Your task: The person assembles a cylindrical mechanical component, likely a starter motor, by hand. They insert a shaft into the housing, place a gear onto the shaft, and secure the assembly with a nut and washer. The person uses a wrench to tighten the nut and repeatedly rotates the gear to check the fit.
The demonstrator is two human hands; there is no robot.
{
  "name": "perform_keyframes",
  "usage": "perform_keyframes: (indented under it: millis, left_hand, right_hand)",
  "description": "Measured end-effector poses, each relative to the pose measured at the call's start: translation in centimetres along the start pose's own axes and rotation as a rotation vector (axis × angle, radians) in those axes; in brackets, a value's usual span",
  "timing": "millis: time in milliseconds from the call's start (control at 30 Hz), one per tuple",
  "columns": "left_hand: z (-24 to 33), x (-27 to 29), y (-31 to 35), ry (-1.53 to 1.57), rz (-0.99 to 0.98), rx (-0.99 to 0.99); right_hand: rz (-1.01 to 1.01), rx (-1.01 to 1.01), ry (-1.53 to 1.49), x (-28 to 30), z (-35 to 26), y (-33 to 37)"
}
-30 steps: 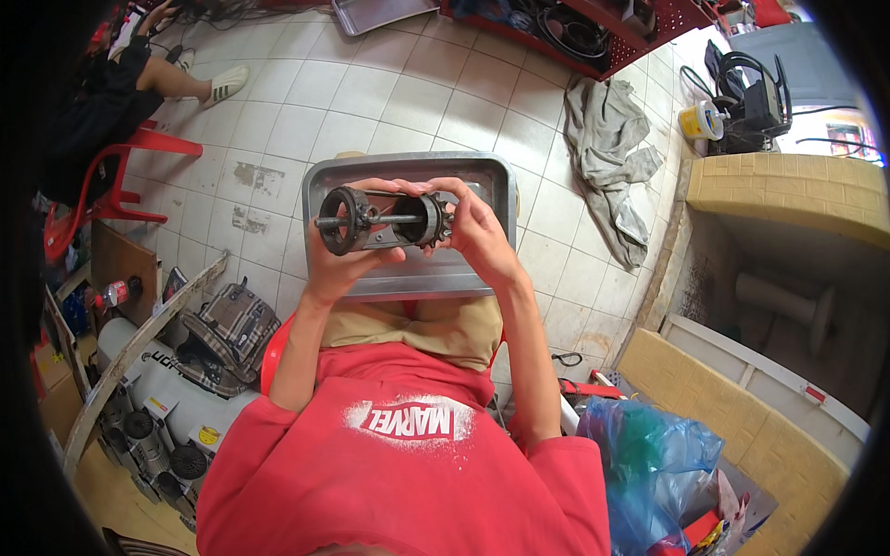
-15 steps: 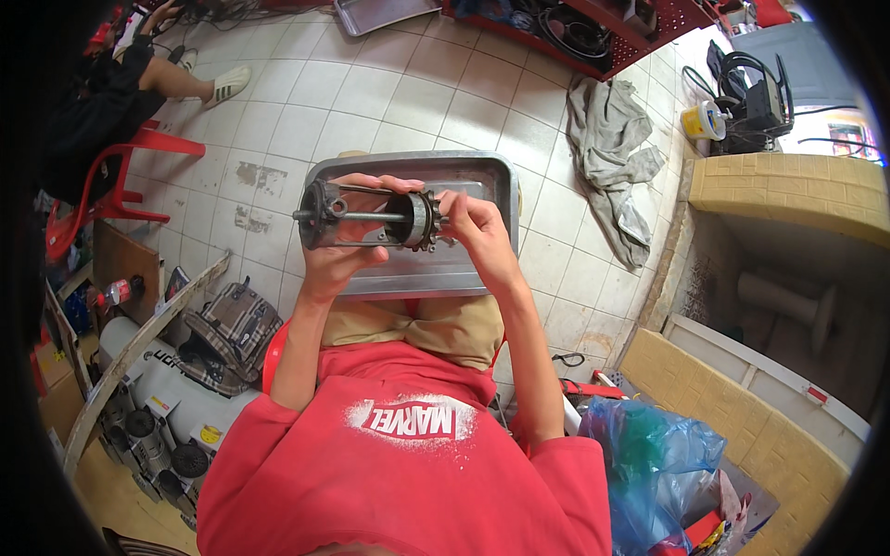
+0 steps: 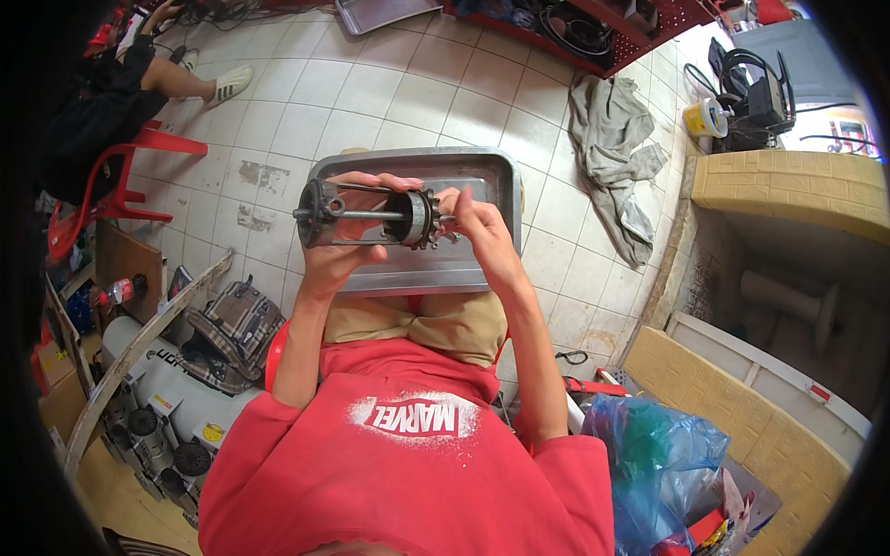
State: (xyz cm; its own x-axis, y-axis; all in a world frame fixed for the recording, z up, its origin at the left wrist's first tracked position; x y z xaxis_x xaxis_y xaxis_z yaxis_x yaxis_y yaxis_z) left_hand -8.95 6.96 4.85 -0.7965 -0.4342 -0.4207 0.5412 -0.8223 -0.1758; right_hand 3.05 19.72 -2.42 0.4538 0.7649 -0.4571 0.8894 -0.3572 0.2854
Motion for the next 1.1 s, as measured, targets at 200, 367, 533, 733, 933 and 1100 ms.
perform_keyframes:
  millis: [200,367,533,733,933,1100]
  left_hand:
    - [0.1,-0.1,-0.1,0.064,0.002,-0.012]
    - [-0.3,0.2,0.2,0.002,-0.004,0.010]
    - [0.3,0.1,0.1,-0.114,-0.022,0.005]
    - [-0.1,0.2,0.2,-0.027,0.029,0.026]
    - [0.0,0.3,0.2,-0.140,-0.001,0.042]
    - [0.4,-0.1,0.0,-0.127,0.010,-0.024]
  right_hand:
    - [0.009,0.283,0.168,-2.3,-4.1,0.7]
    - [-0.102,0.099,-0.015,0.7,0.6,0.0]
    - [-0.056,0.403,0.259,-2.2,-3.8,0.8]
    - [0.062,0.024,-0.028,-1.5,-1.5,0.3]
    - [-0.091,0.316,0.092,-1.3,-2.7,0.4]
    - [0.017,0.028,-0.061,-1.4,-1.2,0.3]
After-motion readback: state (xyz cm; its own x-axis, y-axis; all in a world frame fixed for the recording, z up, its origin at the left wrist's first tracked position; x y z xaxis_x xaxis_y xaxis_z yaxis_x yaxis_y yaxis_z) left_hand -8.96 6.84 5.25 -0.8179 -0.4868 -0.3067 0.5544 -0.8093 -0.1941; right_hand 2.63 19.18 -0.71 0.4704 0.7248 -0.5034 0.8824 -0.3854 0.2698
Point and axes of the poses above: each hand's wrist, its own y-axis away from the middle knuckle, its own x-axis out of the back of the hand, z = x × y, the point moved 9 cm from there along -y, towards the middle knuckle, and after that the axes turned 3 degrees about -y, right-handed, at the moved point
